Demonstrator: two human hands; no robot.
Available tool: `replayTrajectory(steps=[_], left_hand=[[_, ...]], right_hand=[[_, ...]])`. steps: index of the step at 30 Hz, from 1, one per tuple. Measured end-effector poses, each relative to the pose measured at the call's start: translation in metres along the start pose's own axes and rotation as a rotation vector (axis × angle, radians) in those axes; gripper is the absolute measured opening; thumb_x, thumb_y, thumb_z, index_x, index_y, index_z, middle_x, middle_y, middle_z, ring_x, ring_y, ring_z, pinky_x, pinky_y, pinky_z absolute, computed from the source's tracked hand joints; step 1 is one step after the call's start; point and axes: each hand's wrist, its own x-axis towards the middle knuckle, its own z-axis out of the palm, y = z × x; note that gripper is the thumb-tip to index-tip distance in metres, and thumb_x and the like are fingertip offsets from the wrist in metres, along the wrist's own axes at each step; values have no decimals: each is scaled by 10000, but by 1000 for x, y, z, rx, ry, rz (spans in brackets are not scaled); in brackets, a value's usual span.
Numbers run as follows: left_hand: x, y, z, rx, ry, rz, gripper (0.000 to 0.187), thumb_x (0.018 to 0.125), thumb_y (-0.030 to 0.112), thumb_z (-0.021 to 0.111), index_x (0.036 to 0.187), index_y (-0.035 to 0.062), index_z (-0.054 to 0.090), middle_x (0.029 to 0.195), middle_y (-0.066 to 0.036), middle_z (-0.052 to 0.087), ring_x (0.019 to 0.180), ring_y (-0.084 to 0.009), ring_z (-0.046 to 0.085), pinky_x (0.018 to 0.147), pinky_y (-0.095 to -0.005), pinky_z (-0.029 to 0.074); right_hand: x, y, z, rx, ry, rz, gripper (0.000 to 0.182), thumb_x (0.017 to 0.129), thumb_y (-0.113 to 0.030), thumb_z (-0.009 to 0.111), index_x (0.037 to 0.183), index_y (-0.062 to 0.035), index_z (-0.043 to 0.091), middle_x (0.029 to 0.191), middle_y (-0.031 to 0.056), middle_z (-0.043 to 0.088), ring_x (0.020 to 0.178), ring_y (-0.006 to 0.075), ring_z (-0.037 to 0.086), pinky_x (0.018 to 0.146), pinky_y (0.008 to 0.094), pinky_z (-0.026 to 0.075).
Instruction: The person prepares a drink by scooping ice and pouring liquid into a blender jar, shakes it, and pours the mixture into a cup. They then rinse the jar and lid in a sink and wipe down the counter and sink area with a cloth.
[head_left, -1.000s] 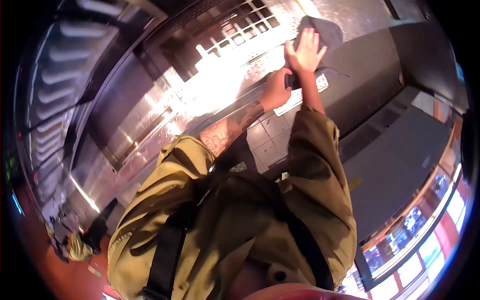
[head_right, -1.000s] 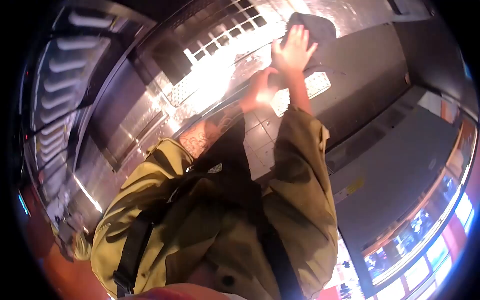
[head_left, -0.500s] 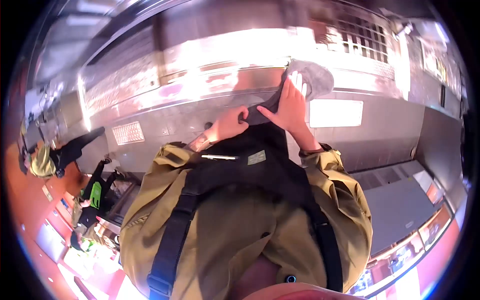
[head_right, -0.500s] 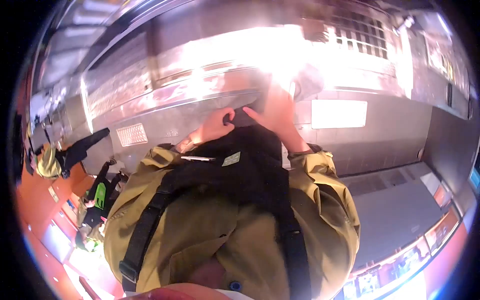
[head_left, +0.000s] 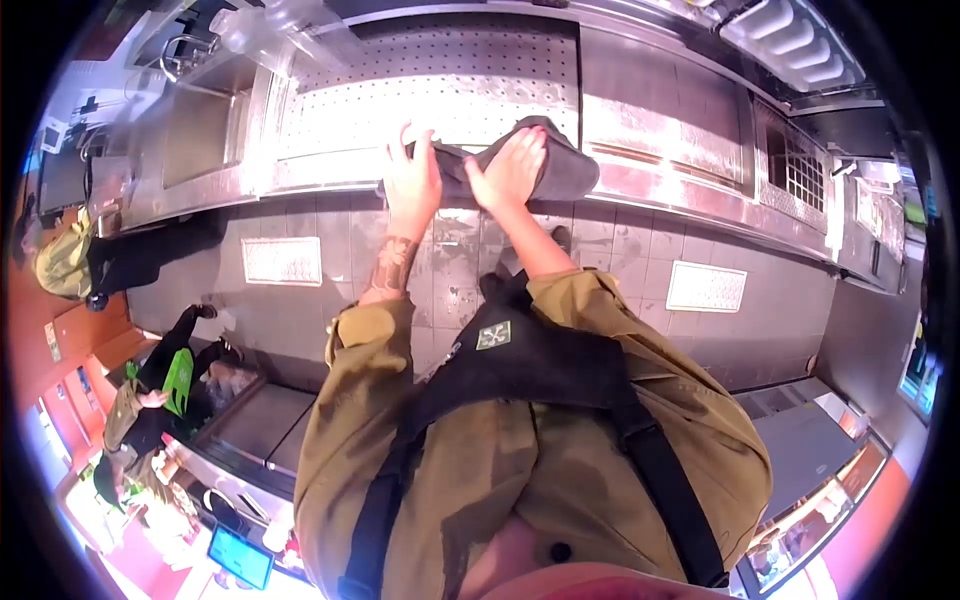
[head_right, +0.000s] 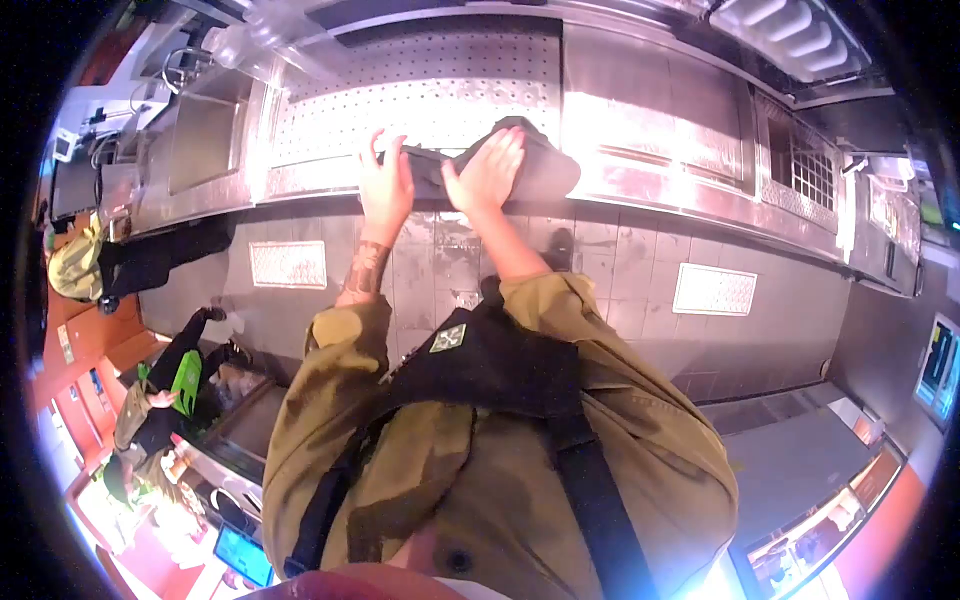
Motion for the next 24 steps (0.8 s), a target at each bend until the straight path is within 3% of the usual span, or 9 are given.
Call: replayTrajectory(steps=[3, 5, 7, 10, 14, 15, 17, 19, 24], left_hand=[[-17, 1, 12, -32, -342, -72, 498, 871, 299, 560, 1329, 126, 467, 1355, -231, 392, 1162, -407, 456, 934, -514, 406], [-32, -5, 45, -15, -332, 137, 562, 887, 365, 531, 1385, 134, 408, 1444, -232, 299, 1294, -395, 348, 1026, -496, 338], [-19, 11, 58, -132, -369, 104, 600, 894, 395, 518, 1419, 148, 364, 1498, -213, 215, 1382, -365, 218, 1081, -484, 270], [15, 13, 88, -138, -364, -45, 646, 894, 396, 527, 1447, 148, 305, 1524, -195, 140, 1395, -373, 172, 1105, -484, 220], [35, -40, 69, -165, -307, -267, 660, 904, 323, 548, 1469, 159, 248, 1526, -205, 117, 1389, -393, 181, 1110, -478, 223], [34, -59, 64, -412, -288, -329, 674, 898, 331, 538, 1468, 121, 245, 1505, -230, 175, 1375, -440, 176, 1101, -559, 160], [28, -85, 43, -176, -417, -331, 645, 921, 339, 490, 1469, 109, 238, 1511, -210, 174, 1375, -408, 202, 1104, -550, 160], [20, -111, 23, -61, -502, -263, 635, 929, 344, 465, 1469, 104, 233, 1511, -195, 187, 1372, -388, 224, 1107, -541, 160], [8, -152, 0, 7, -623, -189, 631, 923, 307, 446, 1467, 79, 220, 1494, -170, 252, 1373, -344, 241, 1117, -524, 158]], right_hand=[[64, 4, 4, -71, 226, 94, 1053, 785, -602, 511, 1386, 176, 133, 1480, 332, 119, 1411, 411, 57, 1153, 462, 33], [118, 23, 4, -298, 172, -8, 1047, 785, -615, 506, 1392, 163, 156, 1476, 315, 173, 1408, 390, 124, 1152, 451, 80], [188, 38, 6, -276, 184, -205, 1001, 798, -619, 497, 1409, 112, 191, 1482, 271, 217, 1398, 361, 187, 1143, 434, 140], [265, 11, 24, -195, 255, -375, 865, 835, -619, 462, 1365, 57, 358, 1440, 231, 336, 1353, 352, 292, 1131, 421, 200], [284, -78, 44, -122, 71, -640, 766, 872, -585, 428, 1349, 13, 394, 1396, 188, 417, 1292, 332, 385, 1096, 417, 256], [281, -93, 51, -96, 17, -685, 735, 890, -562, 414, 1363, 0, 380, 1399, 184, 413, 1296, 330, 377, 1090, 414, 265], [273, -108, 56, -41, 132, -1018, 702, 886, -500, 477, 1380, -11, 374, 1423, 171, 389, 1328, 326, 338, 1107, 405, 239], [262, -105, 42, 13, -52, -1180, 702, 867, -478, 530, 1395, -42, 373, 1444, 142, 369, 1347, 309, 317, 1115, 421, 224], [224, -105, 22, -194, 37, -843, 792, 763, -556, 605, 1396, -127, 397, 1479, 85, 328, 1356, 387, 258, 1088, 515, 235]])
